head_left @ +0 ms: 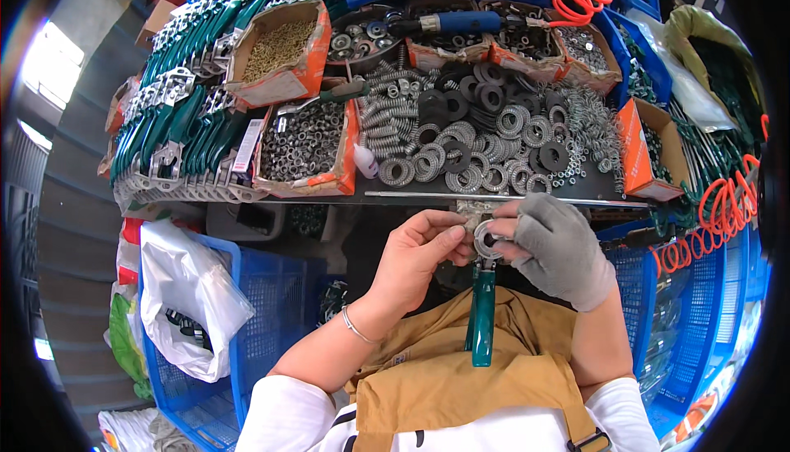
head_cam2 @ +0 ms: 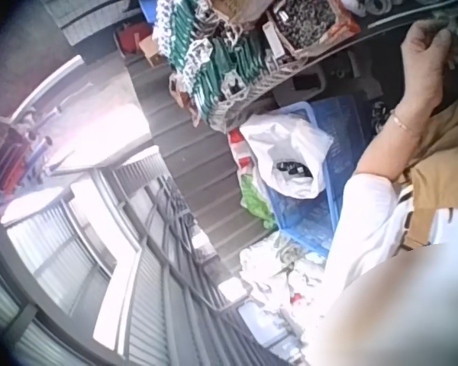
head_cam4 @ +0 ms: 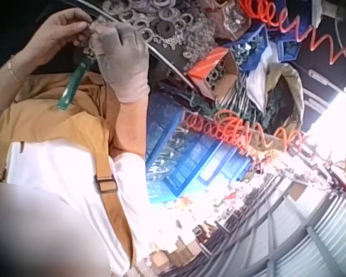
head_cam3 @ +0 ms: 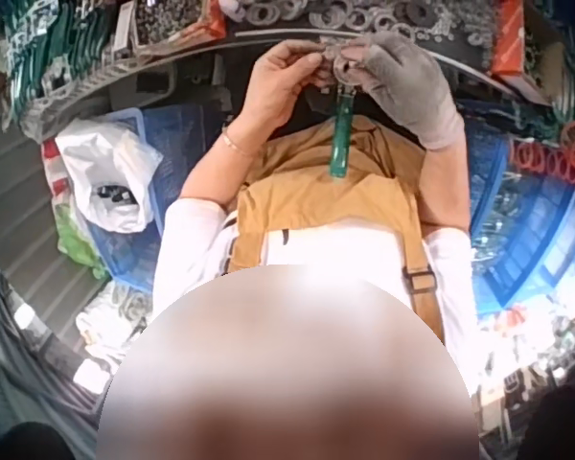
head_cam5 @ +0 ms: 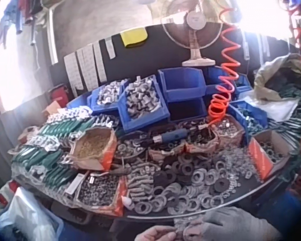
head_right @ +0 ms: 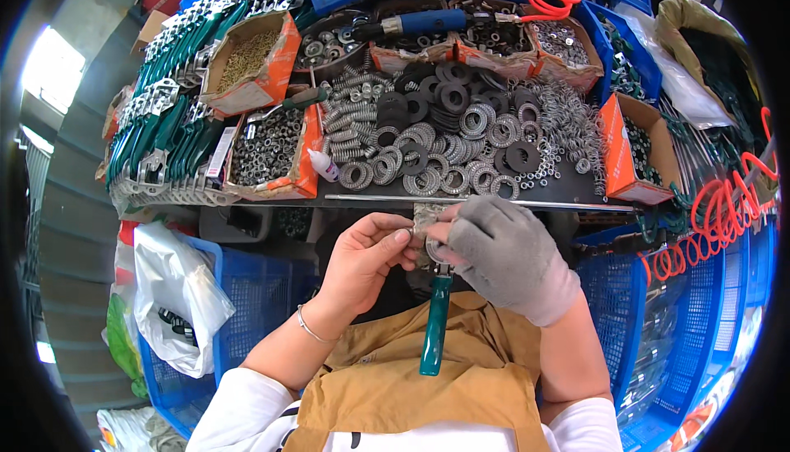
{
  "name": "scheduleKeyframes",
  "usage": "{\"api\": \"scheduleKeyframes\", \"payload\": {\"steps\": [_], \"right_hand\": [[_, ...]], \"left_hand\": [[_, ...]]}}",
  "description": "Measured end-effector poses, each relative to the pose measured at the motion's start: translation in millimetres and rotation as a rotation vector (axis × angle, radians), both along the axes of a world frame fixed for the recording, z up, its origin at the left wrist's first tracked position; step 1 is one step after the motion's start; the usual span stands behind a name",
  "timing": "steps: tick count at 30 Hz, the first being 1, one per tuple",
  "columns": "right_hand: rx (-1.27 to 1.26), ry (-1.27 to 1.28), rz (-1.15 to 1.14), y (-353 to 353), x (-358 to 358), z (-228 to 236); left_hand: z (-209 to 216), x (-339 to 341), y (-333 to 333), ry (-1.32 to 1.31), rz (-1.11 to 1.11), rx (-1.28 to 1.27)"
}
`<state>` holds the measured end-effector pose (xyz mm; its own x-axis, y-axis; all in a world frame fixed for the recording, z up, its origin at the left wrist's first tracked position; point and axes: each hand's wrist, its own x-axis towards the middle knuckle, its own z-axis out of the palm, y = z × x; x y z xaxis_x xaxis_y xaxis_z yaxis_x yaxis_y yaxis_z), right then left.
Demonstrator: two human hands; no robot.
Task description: The person assembles mechanical tools by joining metal housings with washers and screws using a pneumatic screwdriver, then packages the assembled tools into plastic bags.
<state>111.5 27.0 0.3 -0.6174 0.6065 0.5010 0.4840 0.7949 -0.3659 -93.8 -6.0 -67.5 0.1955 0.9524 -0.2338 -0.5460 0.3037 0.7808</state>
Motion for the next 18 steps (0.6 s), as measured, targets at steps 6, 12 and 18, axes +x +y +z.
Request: {"api": "scheduleKeyframes", "payload": {"steps": [6, 12, 18], "right_hand": [[-0.044, 0.008, -0.07, -5.2, 7.8, -1.7], [-0.103, 0.064, -0.181, -18.9, 34.4, -19.5], [-0.246, 0.12, -0.588, 16.4, 123.8, 28.1]], "left_hand": [[9.4, 5.7, 6.0, 0.098, -0.025, 0.047], [56.2, 20.6, 38.0, 0.71, -0.427, 0.191], [31.0, 14.6, 25.2, 1.198, -0.17, 1.019]]}}
